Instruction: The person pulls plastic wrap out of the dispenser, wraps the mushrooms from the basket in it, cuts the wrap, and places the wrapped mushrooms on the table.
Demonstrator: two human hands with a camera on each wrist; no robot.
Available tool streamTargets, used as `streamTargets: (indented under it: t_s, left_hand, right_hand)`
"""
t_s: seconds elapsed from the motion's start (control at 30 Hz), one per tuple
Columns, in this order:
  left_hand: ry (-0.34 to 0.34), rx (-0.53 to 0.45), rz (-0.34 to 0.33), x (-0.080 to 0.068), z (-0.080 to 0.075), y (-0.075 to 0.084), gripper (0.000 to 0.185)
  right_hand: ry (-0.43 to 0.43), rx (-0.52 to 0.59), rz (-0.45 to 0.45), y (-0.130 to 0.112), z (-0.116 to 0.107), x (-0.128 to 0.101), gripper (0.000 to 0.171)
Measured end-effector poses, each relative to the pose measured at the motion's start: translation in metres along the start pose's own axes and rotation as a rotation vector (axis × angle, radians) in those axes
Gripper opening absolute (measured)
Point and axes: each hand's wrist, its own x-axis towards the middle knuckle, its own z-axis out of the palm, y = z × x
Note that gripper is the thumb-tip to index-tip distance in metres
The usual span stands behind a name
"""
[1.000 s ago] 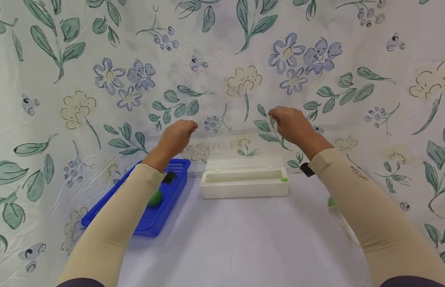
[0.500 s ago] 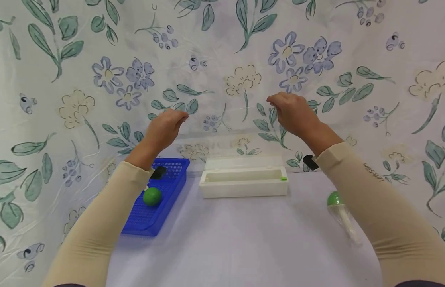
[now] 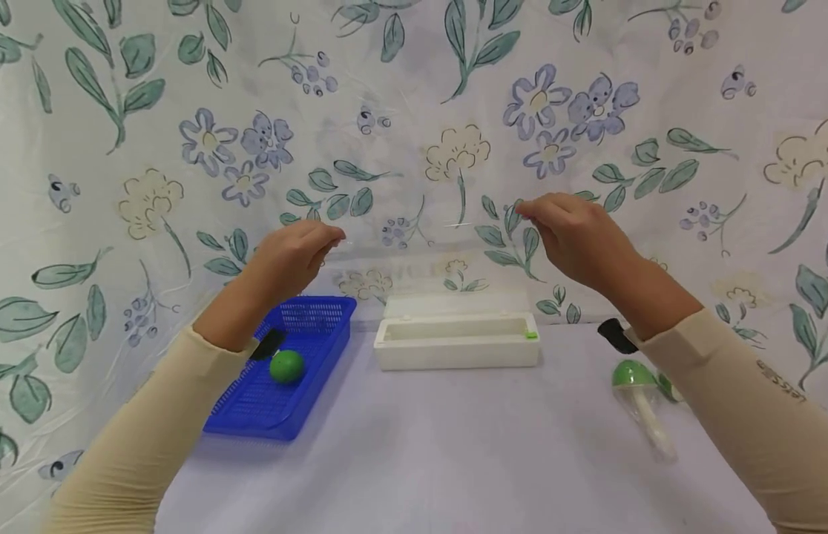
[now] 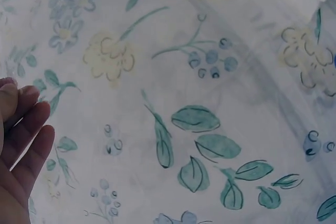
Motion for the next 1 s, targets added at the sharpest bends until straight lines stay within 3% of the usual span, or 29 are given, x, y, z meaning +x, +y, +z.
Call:
streamTargets:
  t_s: [0.1,0.23,0.33,0.47,0.53,0.63,0.77,0.87,1.0]
  left_hand:
    - [-0.03,-0.017,0.035,-0.01,-0.009,0.016,0.014]
    - [-0.052,-0.064,0.048,-0.026,-0.018,0.041,0.014]
    - [-0.069,-0.128,0.038,-0.047,-0.021,0.062,0.017]
    - [-0.112,-0.219,0.018,-0.077,-0.019,0.09,0.008]
    - [-0.134,-0.245,0.01,-0.092,-0.017,0.103,0.016]
    - [-0.142,-0.29,0.001,-0.115,-0.01,0.122,0.029]
    - [-0.176,-0.351,0.007,-0.147,0.009,0.146,0.015]
    - [-0.247,-0.384,0.015,-0.168,0.029,0.163,0.013]
    - [-0.337,-0.378,0.082,-0.191,0.057,0.178,0.022]
  right_hand:
    - [0.009,0.038,-0.04,-0.016,-0.011,-0.014,0.011]
    - [-0.02,0.116,-0.048,-0.04,-0.025,-0.035,0.039]
    - [-0.078,0.181,-0.023,-0.059,-0.034,-0.056,0.044]
    - [-0.193,0.335,0.047,-0.084,-0.041,-0.088,0.037]
    - [-0.255,0.442,0.078,-0.094,-0.04,-0.104,0.031]
    - [-0.358,0.62,0.124,-0.104,-0.035,-0.126,0.025]
    - [-0.556,0.83,0.24,-0.116,-0.021,-0.153,0.04]
    - [-0.736,0.897,0.338,-0.126,-0.006,-0.175,0.034]
    - [-0.868,0.905,0.401,-0.143,0.015,-0.206,0.021]
